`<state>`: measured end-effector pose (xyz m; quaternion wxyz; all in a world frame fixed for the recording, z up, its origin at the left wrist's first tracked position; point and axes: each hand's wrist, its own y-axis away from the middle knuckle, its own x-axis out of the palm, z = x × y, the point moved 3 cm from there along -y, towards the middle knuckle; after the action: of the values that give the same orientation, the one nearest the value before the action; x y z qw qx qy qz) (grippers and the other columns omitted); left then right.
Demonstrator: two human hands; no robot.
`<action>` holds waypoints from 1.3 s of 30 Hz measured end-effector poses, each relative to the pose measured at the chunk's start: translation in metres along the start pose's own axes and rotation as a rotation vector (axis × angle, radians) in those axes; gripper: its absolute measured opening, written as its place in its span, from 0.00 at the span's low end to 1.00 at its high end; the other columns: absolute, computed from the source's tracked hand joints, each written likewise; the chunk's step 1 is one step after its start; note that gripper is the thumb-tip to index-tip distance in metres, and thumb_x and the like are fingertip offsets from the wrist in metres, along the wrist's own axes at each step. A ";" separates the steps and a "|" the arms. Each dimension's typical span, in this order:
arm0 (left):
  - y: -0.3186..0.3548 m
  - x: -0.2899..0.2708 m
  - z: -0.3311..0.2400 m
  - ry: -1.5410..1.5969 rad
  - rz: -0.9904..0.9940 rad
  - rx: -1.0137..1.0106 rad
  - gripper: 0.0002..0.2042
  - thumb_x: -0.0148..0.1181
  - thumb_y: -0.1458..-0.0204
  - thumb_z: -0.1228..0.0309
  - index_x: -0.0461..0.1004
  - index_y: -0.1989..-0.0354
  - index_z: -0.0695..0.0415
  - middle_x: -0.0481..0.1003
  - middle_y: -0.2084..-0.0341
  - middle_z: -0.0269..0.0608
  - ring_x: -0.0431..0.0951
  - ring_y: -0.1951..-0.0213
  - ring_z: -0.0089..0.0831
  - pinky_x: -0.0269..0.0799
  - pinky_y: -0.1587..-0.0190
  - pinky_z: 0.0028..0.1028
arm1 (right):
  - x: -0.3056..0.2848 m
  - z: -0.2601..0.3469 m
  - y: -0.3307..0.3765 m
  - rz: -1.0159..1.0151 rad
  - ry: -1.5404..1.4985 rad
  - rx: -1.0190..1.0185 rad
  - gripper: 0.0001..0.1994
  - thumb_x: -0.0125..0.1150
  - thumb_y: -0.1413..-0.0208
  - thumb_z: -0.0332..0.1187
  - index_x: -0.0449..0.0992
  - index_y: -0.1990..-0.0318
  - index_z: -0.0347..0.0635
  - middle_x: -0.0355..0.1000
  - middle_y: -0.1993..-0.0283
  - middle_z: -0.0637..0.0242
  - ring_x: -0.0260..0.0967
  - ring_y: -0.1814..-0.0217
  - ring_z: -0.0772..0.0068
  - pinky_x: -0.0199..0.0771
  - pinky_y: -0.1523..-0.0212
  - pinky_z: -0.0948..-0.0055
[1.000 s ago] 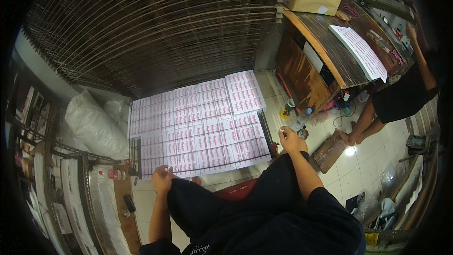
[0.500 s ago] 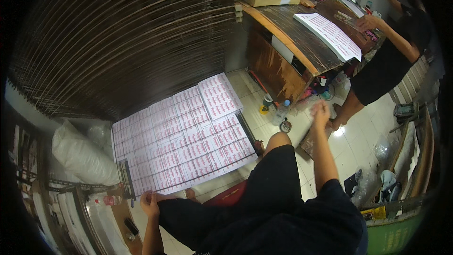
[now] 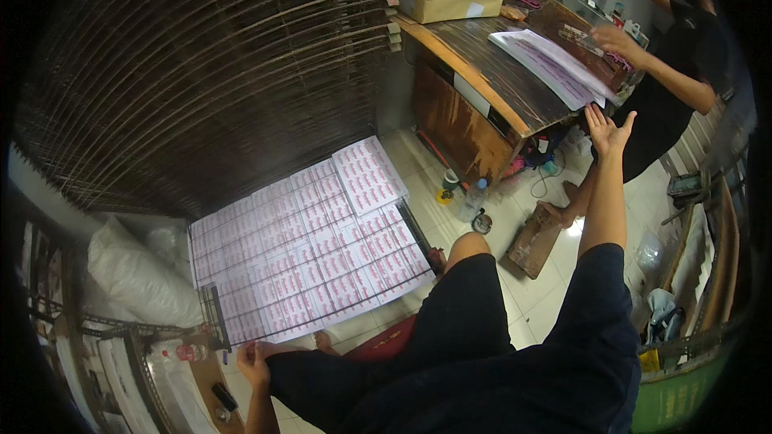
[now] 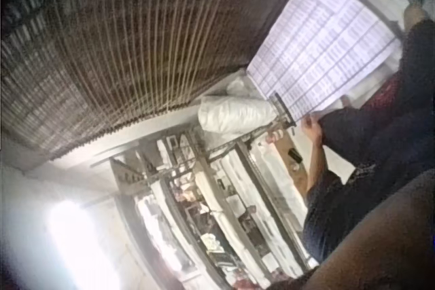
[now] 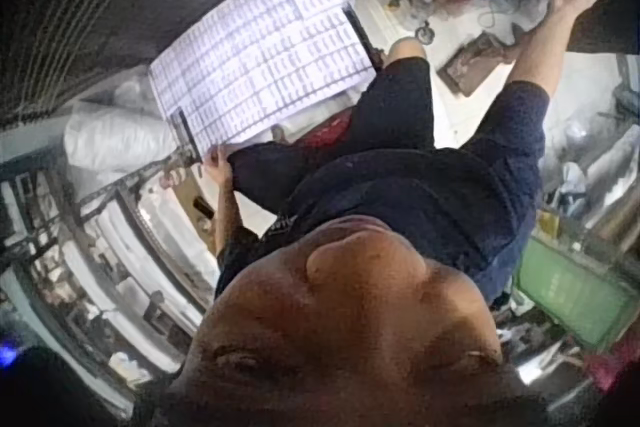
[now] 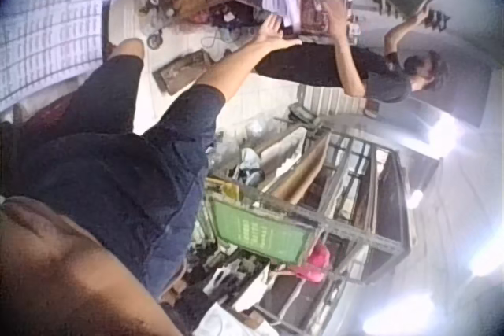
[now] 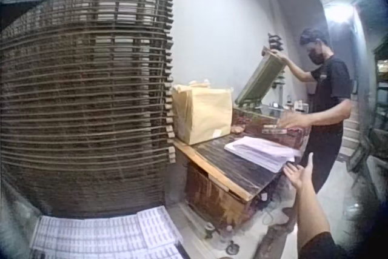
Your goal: The person repeatedly picks up printed sheets from a drying rack and stacks them on a nearby table. The person handles the sheets one at a time, aligning them as they are placed.
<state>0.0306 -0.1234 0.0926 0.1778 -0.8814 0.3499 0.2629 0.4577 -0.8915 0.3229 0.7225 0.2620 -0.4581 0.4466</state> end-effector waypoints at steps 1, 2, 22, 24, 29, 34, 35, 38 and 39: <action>0.000 0.003 0.001 0.026 -0.011 0.037 0.08 0.58 0.52 0.72 0.72 0.68 0.65 0.69 0.74 0.38 0.67 0.71 0.26 0.64 0.67 0.25 | -0.011 0.004 -0.017 0.140 -0.024 0.074 0.59 0.60 0.55 0.57 0.15 0.38 0.40 0.34 0.32 0.44 0.36 0.32 0.38 0.45 0.36 0.44; 0.001 0.003 0.000 0.047 -0.026 0.072 0.08 0.58 0.52 0.71 0.72 0.69 0.65 0.69 0.74 0.40 0.67 0.71 0.27 0.64 0.68 0.26 | -0.007 -0.004 -0.015 0.094 0.009 0.076 0.58 0.61 0.55 0.56 0.18 0.37 0.39 0.35 0.32 0.45 0.35 0.31 0.39 0.44 0.36 0.44; -0.004 0.047 -0.090 -0.218 0.439 0.212 0.19 0.66 0.60 0.66 0.74 0.59 0.60 0.75 0.71 0.44 0.75 0.65 0.37 0.69 0.60 0.30 | 0.038 -0.138 0.181 0.279 0.647 0.006 0.18 0.49 0.42 0.28 0.57 0.45 0.39 0.63 0.48 0.62 0.66 0.51 0.68 0.71 0.54 0.67; -0.005 0.076 -0.123 0.009 0.535 0.344 0.25 0.67 0.59 0.68 0.69 0.51 0.62 0.74 0.67 0.46 0.74 0.63 0.33 0.69 0.58 0.30 | 0.027 -0.158 0.227 0.272 0.698 0.059 0.18 0.50 0.42 0.28 0.57 0.45 0.39 0.63 0.49 0.62 0.65 0.51 0.68 0.70 0.54 0.67; 0.019 0.166 -0.217 0.732 0.884 0.041 0.31 0.56 0.49 0.77 0.50 0.38 0.59 0.69 0.52 0.45 0.73 0.56 0.31 0.68 0.52 0.29 | 0.001 -0.209 0.312 0.213 0.660 0.240 0.19 0.47 0.41 0.28 0.55 0.43 0.37 0.62 0.47 0.59 0.65 0.50 0.68 0.73 0.56 0.68; 0.038 0.210 -0.247 1.131 0.683 -0.153 0.22 0.50 0.46 0.79 0.55 0.42 0.61 0.69 0.54 0.44 0.73 0.58 0.26 0.69 0.53 0.23 | -0.035 -0.254 0.341 0.302 0.751 0.359 0.16 0.42 0.39 0.29 0.55 0.45 0.35 0.62 0.48 0.59 0.65 0.49 0.69 0.73 0.52 0.67; 0.039 0.214 -0.246 1.154 0.633 -0.195 0.18 0.49 0.45 0.78 0.57 0.45 0.61 0.70 0.55 0.44 0.74 0.58 0.26 0.70 0.53 0.24 | -0.041 -0.261 0.345 0.292 0.753 0.368 0.16 0.41 0.38 0.30 0.55 0.45 0.34 0.62 0.48 0.58 0.65 0.49 0.69 0.73 0.52 0.67; 0.040 0.222 -0.235 1.140 0.497 -0.383 0.17 0.47 0.44 0.77 0.57 0.45 0.60 0.70 0.58 0.44 0.74 0.60 0.27 0.72 0.54 0.25 | -0.062 -0.280 0.357 0.306 0.813 0.396 0.17 0.40 0.38 0.29 0.54 0.45 0.32 0.61 0.48 0.56 0.64 0.47 0.66 0.73 0.50 0.65; 0.040 0.225 -0.231 1.151 0.462 -0.449 0.17 0.47 0.44 0.77 0.57 0.45 0.59 0.70 0.59 0.43 0.74 0.61 0.27 0.72 0.55 0.26 | -0.067 -0.286 0.360 0.315 0.816 0.417 0.17 0.40 0.38 0.29 0.54 0.44 0.31 0.61 0.48 0.55 0.63 0.47 0.65 0.72 0.49 0.65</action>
<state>0.2194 -0.3840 0.1392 -0.2868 -0.7990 0.5061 -0.1522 0.2495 -0.5260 0.1254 0.6989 0.1318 -0.0722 0.6993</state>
